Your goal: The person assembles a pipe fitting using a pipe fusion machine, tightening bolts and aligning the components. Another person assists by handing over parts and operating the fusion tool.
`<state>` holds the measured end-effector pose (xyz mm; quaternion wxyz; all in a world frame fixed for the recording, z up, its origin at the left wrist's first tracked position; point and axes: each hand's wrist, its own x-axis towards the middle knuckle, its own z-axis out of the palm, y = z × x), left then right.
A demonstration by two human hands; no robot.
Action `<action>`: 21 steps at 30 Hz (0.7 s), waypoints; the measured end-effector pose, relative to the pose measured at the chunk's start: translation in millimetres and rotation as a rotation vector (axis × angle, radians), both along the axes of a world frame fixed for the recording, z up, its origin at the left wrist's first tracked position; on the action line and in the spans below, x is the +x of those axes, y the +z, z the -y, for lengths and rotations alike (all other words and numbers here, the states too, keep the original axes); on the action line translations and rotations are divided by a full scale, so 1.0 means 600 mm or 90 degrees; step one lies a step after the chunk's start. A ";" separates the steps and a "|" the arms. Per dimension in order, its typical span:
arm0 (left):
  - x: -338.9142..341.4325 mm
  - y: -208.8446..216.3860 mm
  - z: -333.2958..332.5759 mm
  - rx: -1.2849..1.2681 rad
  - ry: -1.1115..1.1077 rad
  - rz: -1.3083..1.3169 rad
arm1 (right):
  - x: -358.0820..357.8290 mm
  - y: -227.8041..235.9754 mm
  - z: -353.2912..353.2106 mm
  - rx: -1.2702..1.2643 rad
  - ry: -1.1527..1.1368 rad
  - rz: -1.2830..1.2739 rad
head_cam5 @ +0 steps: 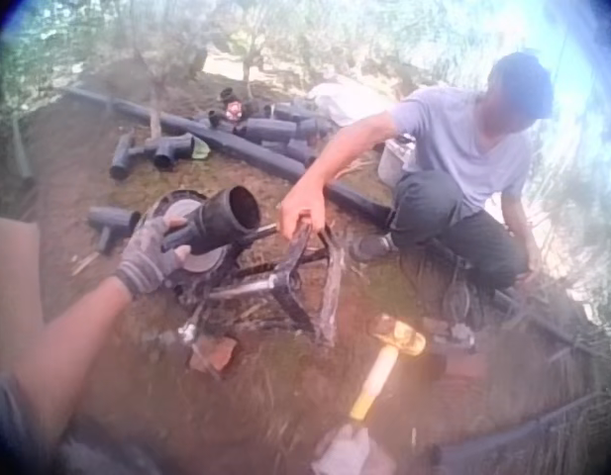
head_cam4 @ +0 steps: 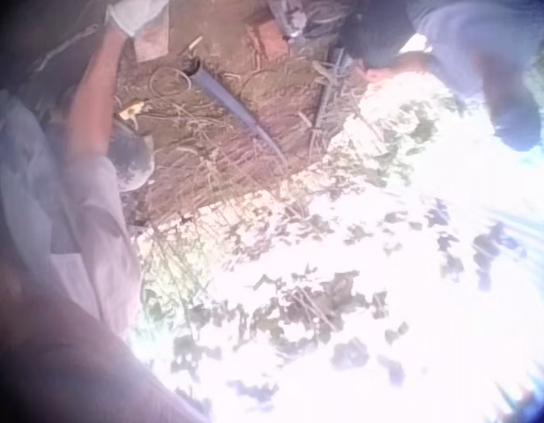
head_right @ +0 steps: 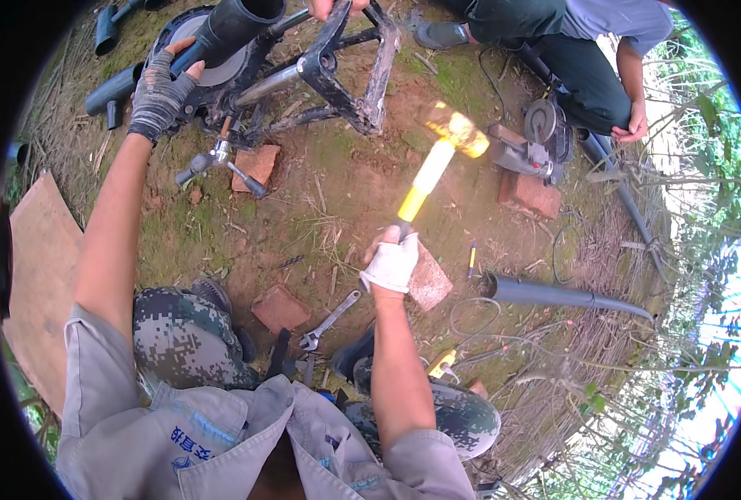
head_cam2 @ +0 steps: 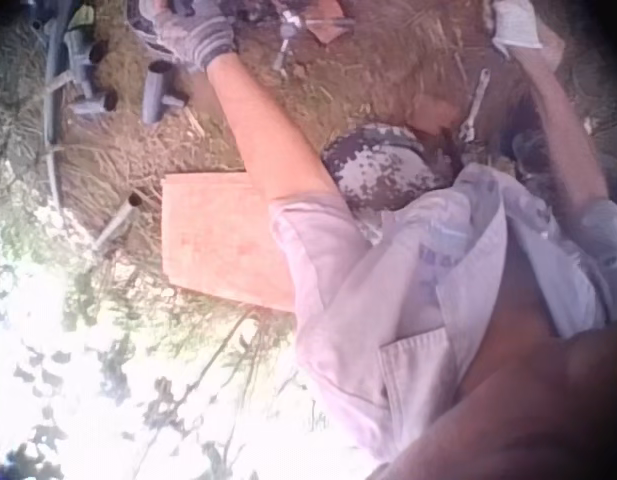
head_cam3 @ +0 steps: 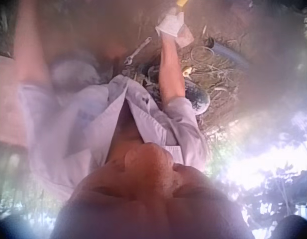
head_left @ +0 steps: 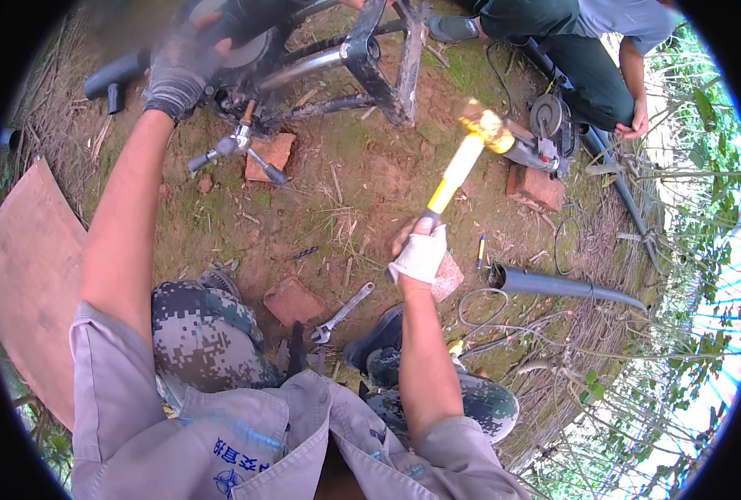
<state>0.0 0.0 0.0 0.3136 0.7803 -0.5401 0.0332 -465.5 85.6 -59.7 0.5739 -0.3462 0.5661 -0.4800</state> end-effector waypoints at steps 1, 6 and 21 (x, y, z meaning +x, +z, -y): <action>0.000 0.002 0.007 0.012 0.002 -0.073 | 0.006 0.046 0.026 -0.080 -0.030 0.006; 0.009 -0.010 -0.016 0.020 -0.032 -0.149 | 0.017 0.083 0.054 -0.352 -0.069 0.014; -0.003 -0.014 0.001 -0.033 -0.043 -0.116 | -0.002 -0.045 -0.031 0.088 -0.033 -0.097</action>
